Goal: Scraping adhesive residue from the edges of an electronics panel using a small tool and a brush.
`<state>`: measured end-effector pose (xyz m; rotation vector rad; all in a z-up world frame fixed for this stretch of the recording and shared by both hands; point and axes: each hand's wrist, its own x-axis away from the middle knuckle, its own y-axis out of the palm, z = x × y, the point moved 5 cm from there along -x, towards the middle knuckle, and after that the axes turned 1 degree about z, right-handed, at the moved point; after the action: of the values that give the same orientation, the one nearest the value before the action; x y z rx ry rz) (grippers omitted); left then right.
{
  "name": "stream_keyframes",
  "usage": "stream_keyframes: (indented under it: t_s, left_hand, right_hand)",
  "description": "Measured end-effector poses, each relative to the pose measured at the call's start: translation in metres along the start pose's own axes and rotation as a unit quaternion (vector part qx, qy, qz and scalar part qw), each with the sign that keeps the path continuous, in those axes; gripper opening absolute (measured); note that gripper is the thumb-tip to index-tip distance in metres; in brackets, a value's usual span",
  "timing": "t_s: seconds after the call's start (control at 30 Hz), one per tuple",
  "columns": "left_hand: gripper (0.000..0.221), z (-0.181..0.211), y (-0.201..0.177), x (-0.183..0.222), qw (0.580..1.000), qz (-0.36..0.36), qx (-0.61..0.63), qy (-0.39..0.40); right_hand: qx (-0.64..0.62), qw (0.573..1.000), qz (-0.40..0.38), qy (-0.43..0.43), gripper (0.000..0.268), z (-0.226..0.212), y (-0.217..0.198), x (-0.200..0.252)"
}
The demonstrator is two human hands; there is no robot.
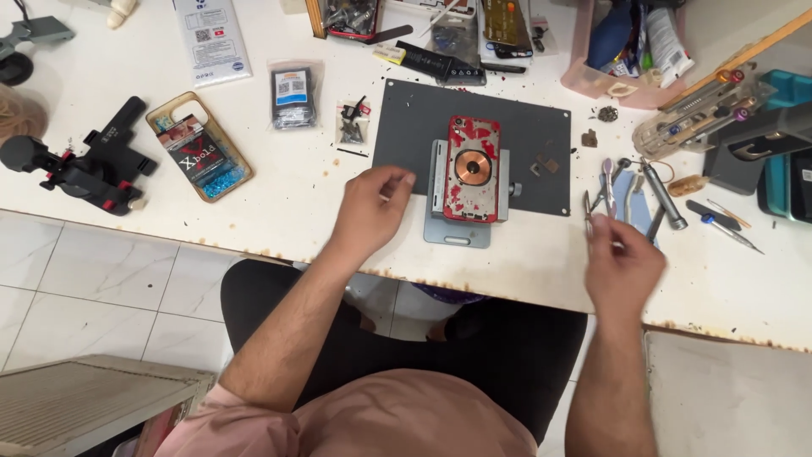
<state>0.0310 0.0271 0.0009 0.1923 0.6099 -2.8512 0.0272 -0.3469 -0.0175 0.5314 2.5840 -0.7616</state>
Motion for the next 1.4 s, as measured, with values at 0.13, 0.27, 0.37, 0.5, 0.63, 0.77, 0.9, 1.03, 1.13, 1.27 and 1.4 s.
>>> stream_keyframes:
  t_s: [0.13,0.27,0.37,0.5,0.63,0.77,0.9,1.03,1.13,1.27,1.4]
  left_hand:
    - [0.025,0.008,-0.016,0.033,0.980,0.046,-0.060,0.185]
    - [0.018,0.012,-0.020,0.068,0.969,0.041,-0.094,0.226]
    - [0.010,0.008,-0.025,0.082,0.963,0.068,-0.127,0.229]
    - [0.019,0.002,-0.021,0.092,0.963,0.082,-0.128,0.220]
    - [0.023,0.009,-0.004,0.094,0.974,0.073,-0.077,0.201]
    - [0.017,0.025,0.017,0.097,0.969,0.040,-0.068,0.234]
    - [0.023,0.008,0.036,0.090,0.990,-0.035,0.137,-0.023]
    - [0.044,0.000,0.048,0.069,0.900,-0.077,0.357,-0.238]
    - [0.062,0.005,0.042,0.050,0.905,-0.062,0.341,-0.245]
    - [0.068,0.005,0.045,0.030,0.914,-0.081,0.325,-0.230]
    - [0.064,0.002,0.055,0.020,0.924,-0.108,0.304,-0.205]
  right_hand:
    - [0.094,0.993,0.034,0.067,0.045,-0.012,-0.046,-0.003]
    - [0.196,0.979,0.059,0.022,0.035,-0.002,-0.092,-0.007]
    - [0.227,0.972,0.049,0.032,0.033,0.006,-0.102,-0.009]
    - [0.228,0.973,-0.006,0.012,0.032,0.006,-0.085,-0.006]
    - [0.187,0.982,0.002,-0.016,0.018,0.033,-0.047,0.007]
    - [0.304,0.949,-0.054,-0.071,0.024,0.024,-0.008,0.012]
    - [0.389,0.911,-0.065,-0.119,0.026,0.049,0.008,0.014]
    - [0.365,0.921,-0.120,-0.062,0.023,0.046,0.010,0.013]
    - [0.332,0.934,-0.125,-0.045,0.022,0.036,0.005,0.012]
    - [0.218,0.972,-0.074,-0.044,0.019,0.004,-0.006,0.014]
    - [0.063,0.993,-0.084,0.044,0.017,-0.011,-0.004,0.018]
